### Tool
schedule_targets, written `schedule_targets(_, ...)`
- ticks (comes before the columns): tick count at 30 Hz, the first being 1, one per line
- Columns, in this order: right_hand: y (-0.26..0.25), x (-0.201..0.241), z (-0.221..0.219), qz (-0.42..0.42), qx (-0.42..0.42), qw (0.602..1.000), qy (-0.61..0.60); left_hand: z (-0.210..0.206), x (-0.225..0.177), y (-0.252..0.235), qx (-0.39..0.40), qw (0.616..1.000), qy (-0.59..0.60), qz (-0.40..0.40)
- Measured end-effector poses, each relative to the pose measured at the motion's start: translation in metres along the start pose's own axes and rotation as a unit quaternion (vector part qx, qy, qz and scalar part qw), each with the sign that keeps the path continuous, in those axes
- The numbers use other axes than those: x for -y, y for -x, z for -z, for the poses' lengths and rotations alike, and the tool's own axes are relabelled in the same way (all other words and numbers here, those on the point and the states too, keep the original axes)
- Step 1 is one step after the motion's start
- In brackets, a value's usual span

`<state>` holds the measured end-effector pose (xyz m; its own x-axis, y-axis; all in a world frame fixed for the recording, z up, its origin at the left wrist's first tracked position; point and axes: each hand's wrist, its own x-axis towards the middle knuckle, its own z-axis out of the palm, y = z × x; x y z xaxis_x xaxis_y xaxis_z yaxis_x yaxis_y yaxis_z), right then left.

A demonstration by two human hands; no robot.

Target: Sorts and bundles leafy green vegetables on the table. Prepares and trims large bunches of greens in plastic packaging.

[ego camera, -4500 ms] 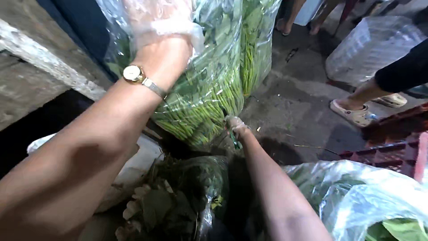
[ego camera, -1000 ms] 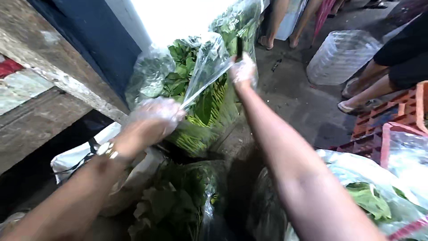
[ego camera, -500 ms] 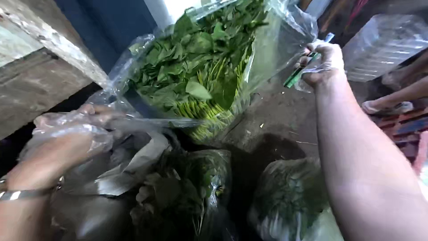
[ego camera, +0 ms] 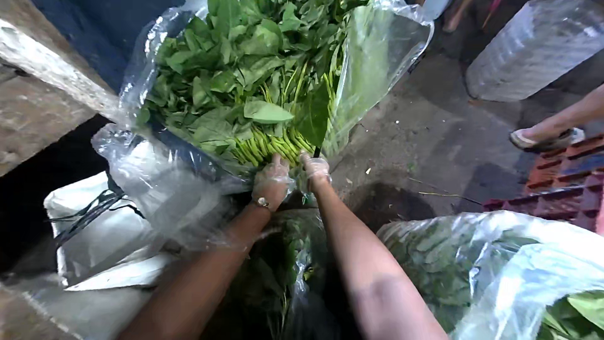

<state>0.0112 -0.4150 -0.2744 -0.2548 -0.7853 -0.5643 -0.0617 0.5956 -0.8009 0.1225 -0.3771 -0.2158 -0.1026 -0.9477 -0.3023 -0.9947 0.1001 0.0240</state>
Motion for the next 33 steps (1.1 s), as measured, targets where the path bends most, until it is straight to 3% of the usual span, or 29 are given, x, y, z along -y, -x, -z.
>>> schedule_targets(6, -0.021, 0.008, -0.005, -0.039, 0.013, 0.966, 0.255, 0.002, 0.014, 0.013, 0.112, 0.991, -0.042, -0.067)
schedule_targets(10, -0.025, -0.003, -0.006, -0.046, 0.013, 0.984, 0.173, 0.005, 0.015, 0.025, 0.145, 0.986, -0.029, -0.075)
schedule_targets(12, -0.025, -0.006, 0.0, -0.048, 0.019, 0.977, 0.209, 0.009, 0.018, 0.027, 0.175, 0.981, -0.043, -0.075)
schedule_targets(15, -0.042, -0.023, 0.026, -0.043, -0.01, 0.978, 0.205, 0.019, 0.055, 0.052, 0.245, 0.964, -0.063, -0.085)
schedule_targets(18, -0.058, -0.034, 0.037, -0.066, -0.059, 0.986, 0.138, 0.021, 0.123, 0.111, 0.116, 0.984, -0.033, -0.133)
schedule_targets(22, -0.069, -0.044, 0.032, -0.079, -0.05, 0.988, 0.125, 0.056, 0.145, 0.168, 0.026, 0.997, 0.036, -0.064)
schedule_targets(26, -0.06, -0.064, 0.04, -0.055, -0.09, 0.993, 0.057, 0.045, 0.169, 0.184, -0.025, 0.994, 0.086, -0.065)
schedule_targets(29, -0.03, -0.05, 0.033, 0.038, -0.192, 0.98, -0.019, 0.047, 0.137, 0.176, -0.01, 0.994, 0.073, -0.084)
schedule_targets(31, -0.008, -0.038, 0.023, 0.161, -0.273, 0.943, -0.099, 0.055, 0.099, 0.171, -0.086, 0.986, 0.081, -0.118)
schedule_targets(33, -0.001, -0.027, 0.01, 0.27, -0.262, 0.918, -0.127, 0.052, 0.066, 0.153, -0.183, 0.958, 0.133, -0.177)
